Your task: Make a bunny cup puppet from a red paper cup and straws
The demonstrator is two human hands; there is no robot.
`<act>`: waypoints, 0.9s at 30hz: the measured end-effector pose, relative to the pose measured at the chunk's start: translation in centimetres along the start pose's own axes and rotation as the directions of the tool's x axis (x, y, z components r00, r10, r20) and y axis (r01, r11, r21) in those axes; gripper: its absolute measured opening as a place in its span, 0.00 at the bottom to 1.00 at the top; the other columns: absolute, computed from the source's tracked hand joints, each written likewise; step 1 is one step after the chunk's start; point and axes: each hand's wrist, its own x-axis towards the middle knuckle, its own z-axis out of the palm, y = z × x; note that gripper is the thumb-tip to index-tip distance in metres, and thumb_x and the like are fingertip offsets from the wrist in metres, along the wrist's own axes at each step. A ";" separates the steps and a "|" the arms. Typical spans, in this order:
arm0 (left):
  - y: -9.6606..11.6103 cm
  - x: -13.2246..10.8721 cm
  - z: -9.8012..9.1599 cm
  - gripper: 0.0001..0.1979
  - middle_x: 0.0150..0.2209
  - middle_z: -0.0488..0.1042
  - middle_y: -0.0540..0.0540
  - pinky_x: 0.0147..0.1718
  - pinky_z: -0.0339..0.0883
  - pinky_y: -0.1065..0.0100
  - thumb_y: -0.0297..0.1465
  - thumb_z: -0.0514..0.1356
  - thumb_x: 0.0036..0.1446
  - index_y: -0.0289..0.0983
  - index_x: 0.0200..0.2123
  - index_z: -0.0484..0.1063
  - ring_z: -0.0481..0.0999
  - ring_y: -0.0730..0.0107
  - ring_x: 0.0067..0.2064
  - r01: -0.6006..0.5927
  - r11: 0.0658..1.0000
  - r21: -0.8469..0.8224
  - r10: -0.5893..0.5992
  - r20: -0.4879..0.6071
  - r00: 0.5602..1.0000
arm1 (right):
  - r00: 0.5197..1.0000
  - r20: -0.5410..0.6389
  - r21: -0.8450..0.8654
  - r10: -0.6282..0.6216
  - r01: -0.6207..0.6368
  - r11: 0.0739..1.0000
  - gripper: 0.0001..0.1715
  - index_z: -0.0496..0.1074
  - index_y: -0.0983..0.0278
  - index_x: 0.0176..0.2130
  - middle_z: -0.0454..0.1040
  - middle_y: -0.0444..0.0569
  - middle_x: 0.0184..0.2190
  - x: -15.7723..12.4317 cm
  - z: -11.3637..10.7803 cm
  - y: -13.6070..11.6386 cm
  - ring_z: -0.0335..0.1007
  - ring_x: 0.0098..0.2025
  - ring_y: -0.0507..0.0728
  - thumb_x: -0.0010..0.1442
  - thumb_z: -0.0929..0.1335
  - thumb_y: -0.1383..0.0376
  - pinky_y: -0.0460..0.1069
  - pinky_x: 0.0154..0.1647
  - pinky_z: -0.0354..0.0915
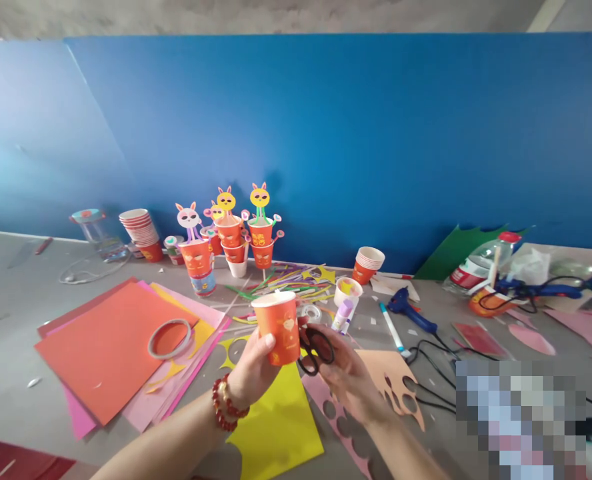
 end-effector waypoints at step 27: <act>-0.5 -1.3 0.6 0.38 0.43 0.79 0.34 0.42 0.72 0.55 0.47 0.72 0.46 0.30 0.56 0.71 0.79 0.48 0.42 0.237 0.937 0.256 -0.302 0.255 0.919 | 0.923 -0.069 -0.586 -0.378 0.269 0.764 0.11 0.77 0.54 0.46 0.81 0.48 0.43 -1.5 1.7 -2.1 0.78 0.47 0.62 0.67 0.66 0.57 0.51 0.47 0.76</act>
